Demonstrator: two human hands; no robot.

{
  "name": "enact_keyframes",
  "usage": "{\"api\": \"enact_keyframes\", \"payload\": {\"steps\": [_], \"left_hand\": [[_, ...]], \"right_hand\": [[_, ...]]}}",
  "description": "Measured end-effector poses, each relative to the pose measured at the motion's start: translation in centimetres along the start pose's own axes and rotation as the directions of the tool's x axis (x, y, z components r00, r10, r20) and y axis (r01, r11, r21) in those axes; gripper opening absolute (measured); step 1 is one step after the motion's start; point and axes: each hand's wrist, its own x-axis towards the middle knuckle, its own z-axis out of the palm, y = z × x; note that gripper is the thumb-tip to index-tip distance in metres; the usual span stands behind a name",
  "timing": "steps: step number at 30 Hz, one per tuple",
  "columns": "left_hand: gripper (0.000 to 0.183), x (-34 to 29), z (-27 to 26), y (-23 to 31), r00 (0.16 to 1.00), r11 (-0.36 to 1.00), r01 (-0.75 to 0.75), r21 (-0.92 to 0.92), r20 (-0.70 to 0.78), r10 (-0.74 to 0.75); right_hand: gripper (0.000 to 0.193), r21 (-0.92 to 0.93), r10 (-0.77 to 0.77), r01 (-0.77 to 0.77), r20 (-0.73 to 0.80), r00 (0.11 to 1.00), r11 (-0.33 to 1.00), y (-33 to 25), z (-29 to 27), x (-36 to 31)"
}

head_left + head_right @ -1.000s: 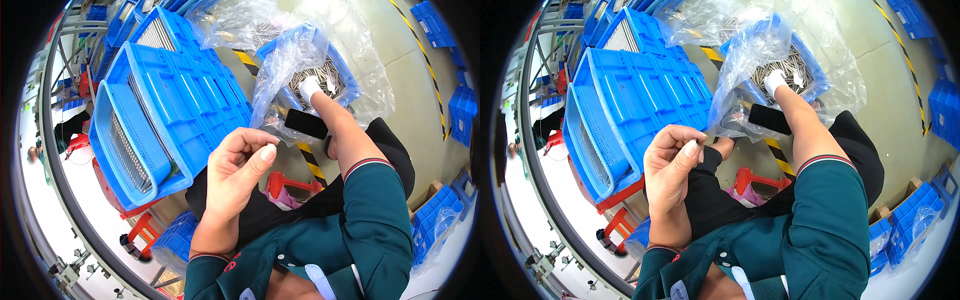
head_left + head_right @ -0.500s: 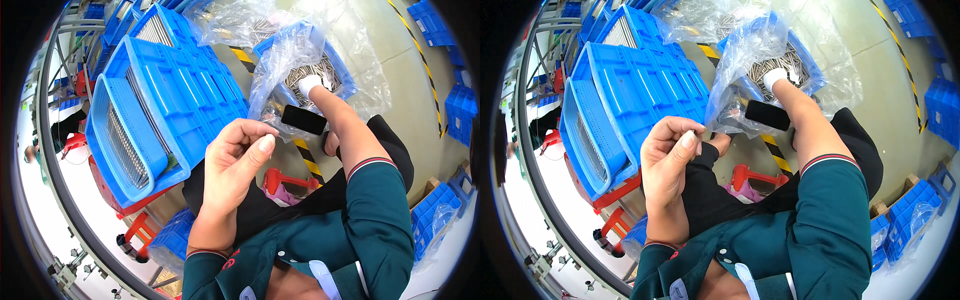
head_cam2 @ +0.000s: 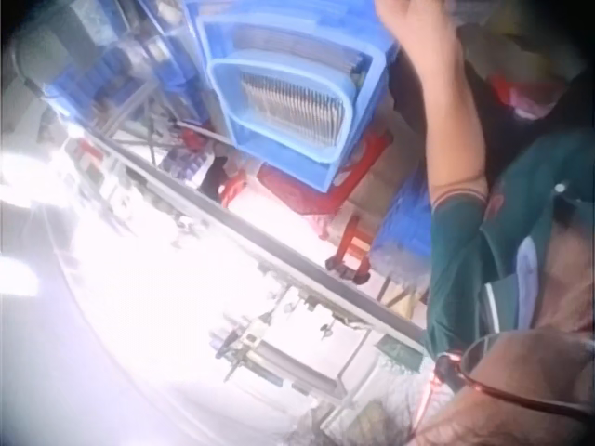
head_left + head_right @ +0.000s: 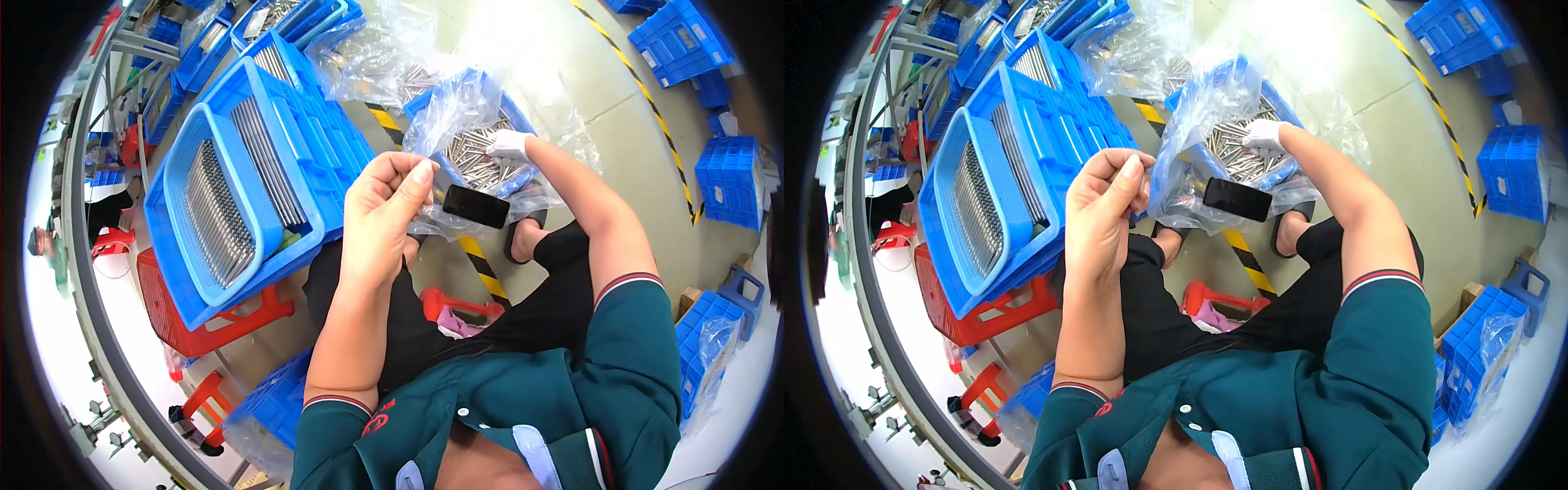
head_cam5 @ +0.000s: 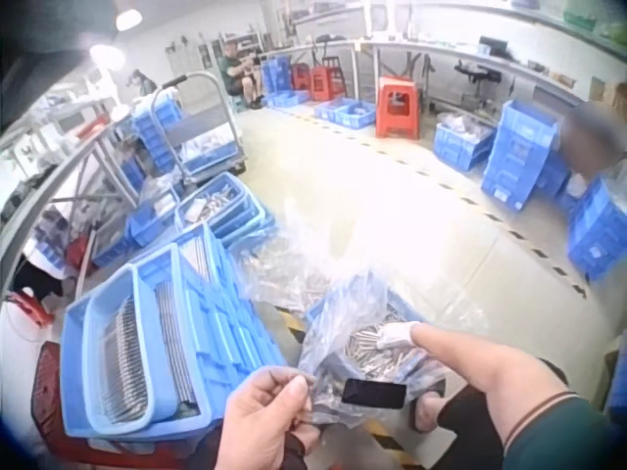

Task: The person picks up small metal rods from a plastic bag and places them into a blue plastic crate. They handle the rods one by one, transferring them from the bag to the crate repeatedly.

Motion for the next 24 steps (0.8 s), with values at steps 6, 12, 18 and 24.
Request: {"api": "enact_keyframes", "payload": {"steps": [6, 12, 18, 24], "left_hand": [[0.019, 0.4, 0.0, -0.5, 0.998, 0.997, -0.068, -0.036, 0.013, 0.069], [0.018, 0.9, -1.2, -1.1, 0.997, 0.991, -0.066, -0.117, 0.034, 0.071], [0.018, 0.2, -0.4, -1.1, 0.971, 0.955, 0.029, -0.294, 0.233, 0.043], [0.016, -0.1, -0.4, -1.7, 0.963, 0.970, 0.044, -0.240, 0.267, 0.023]], "right_hand": [[0.022, 0.256, -0.346, 0.351, -0.066, 0.936, 0.901, -7.8, -0.5, -11.6], [0.029, -0.100, -0.537, 0.548, -0.402, 0.741, 0.831, -16.2, 4.3, -25.7], [0.029, -0.180, -0.602, 0.608, -0.510, 0.615, 0.774, -15.7, 7.6, -29.9], [0.030, -0.215, -0.631, 0.622, -0.506, 0.589, 0.753, -14.6, 8.5, -27.8]]}}
